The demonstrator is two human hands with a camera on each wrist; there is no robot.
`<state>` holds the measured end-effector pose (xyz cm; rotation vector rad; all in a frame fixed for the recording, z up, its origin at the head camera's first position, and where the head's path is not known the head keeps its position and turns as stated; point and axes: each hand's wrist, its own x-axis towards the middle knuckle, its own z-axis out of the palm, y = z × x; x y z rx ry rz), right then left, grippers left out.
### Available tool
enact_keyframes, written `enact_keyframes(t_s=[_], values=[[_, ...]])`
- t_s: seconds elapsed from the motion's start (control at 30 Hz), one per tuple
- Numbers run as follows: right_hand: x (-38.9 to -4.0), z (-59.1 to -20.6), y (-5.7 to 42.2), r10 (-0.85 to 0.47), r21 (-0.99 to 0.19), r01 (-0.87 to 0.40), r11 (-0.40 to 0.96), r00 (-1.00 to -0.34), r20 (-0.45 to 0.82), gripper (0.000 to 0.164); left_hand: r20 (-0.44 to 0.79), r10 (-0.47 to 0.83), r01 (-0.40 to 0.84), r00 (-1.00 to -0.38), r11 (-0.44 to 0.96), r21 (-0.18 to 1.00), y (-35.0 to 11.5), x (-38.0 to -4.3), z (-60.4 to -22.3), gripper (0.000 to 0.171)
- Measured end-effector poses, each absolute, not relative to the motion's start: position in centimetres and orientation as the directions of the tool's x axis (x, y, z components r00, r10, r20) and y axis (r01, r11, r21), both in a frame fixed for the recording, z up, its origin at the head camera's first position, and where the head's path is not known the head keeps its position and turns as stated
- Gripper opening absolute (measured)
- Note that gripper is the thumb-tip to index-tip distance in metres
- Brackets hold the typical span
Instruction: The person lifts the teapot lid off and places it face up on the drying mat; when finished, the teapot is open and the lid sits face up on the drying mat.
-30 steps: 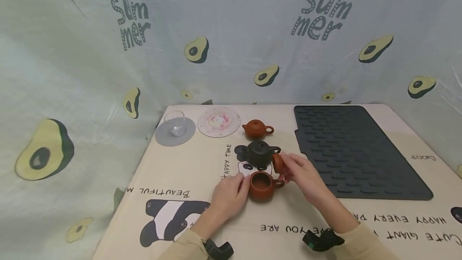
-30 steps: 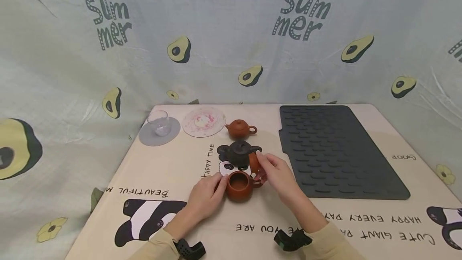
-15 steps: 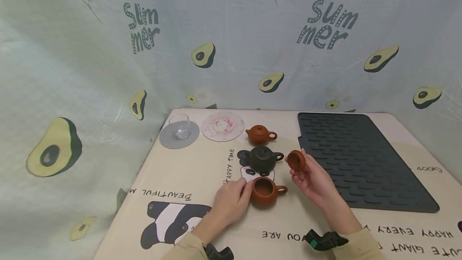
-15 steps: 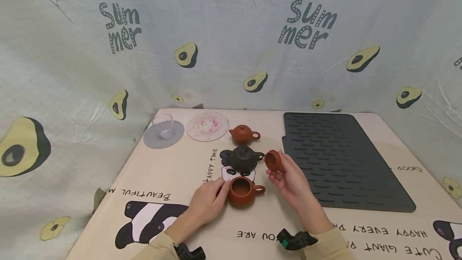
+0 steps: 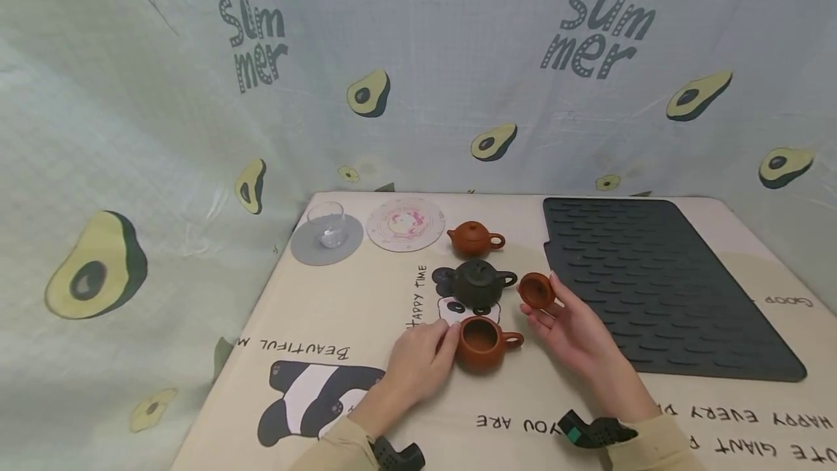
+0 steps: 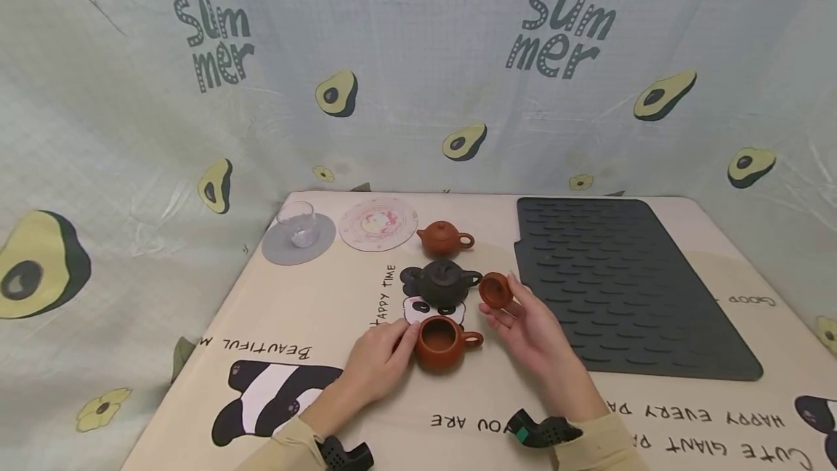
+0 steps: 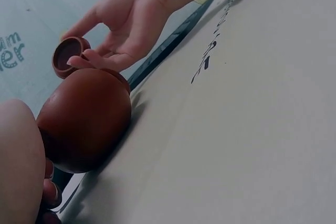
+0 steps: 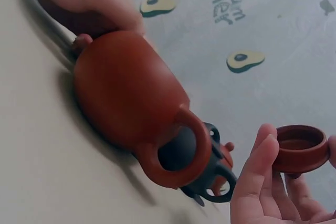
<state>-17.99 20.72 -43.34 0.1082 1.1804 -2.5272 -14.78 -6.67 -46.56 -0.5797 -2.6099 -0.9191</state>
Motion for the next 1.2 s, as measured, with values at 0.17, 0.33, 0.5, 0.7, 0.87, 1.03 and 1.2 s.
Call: enact_keyframes(t_s=[0.17, 0.33, 0.5, 0.7, 0.87, 1.03, 1.2], values=[[-18.4, -42.8, 21.9, -0.222, -0.752, 0.295, -0.59, -0.954, -0.201, 0.022, 0.398, 0.255, 0.448, -0.881, 0.719, 0.531, -6.6, -14.9, -46.5, 0.041], [-20.0, -42.0, 24.2, -0.182, -0.807, 0.269, -0.526, -0.962, -0.203, 0.027, 0.399, 0.225, 0.428, -0.889, 0.719, 0.548, -6.5, -14.9, -46.3, 0.039], [-21.7, -41.5, 27.3, -0.19, -0.846, 0.274, -0.456, -0.959, -0.209, 0.032, 0.402, 0.194, 0.404, -0.895, 0.737, 0.542, -6.9, -14.7, -46.4, 0.038], [-23.8, -40.9, 31.2, -0.146, -0.916, 0.263, -0.303, -0.963, -0.228, 0.026, 0.414, 0.207, 0.423, -0.887, 0.724, 0.544, -7.2, -14.9, -46.3, 0.039], [-25.6, -40.0, 34.4, 0.06, -0.968, 0.196, 0.157, -0.98, -0.189, 0.058, 0.412, 0.223, 0.435, -0.883, 0.716, 0.545, -6.9, -15.1, -46.1, 0.039], [-26.6, -39.7, 37.6, 0.183, -0.818, 0.207, 0.537, -0.975, -0.126, 0.087, 0.382, 0.234, 0.425, -0.894, 0.711, 0.56, -6.8, -15.1, -46.3, 0.039], [-26.8, -39.4, 40.5, 0.288, -0.63, 0.277, 0.725, -0.954, -0.088, 0.093, 0.361, 0.242, 0.419, -0.901, 0.705, 0.572, -6.6, -15.0, -46.4, 0.039]])
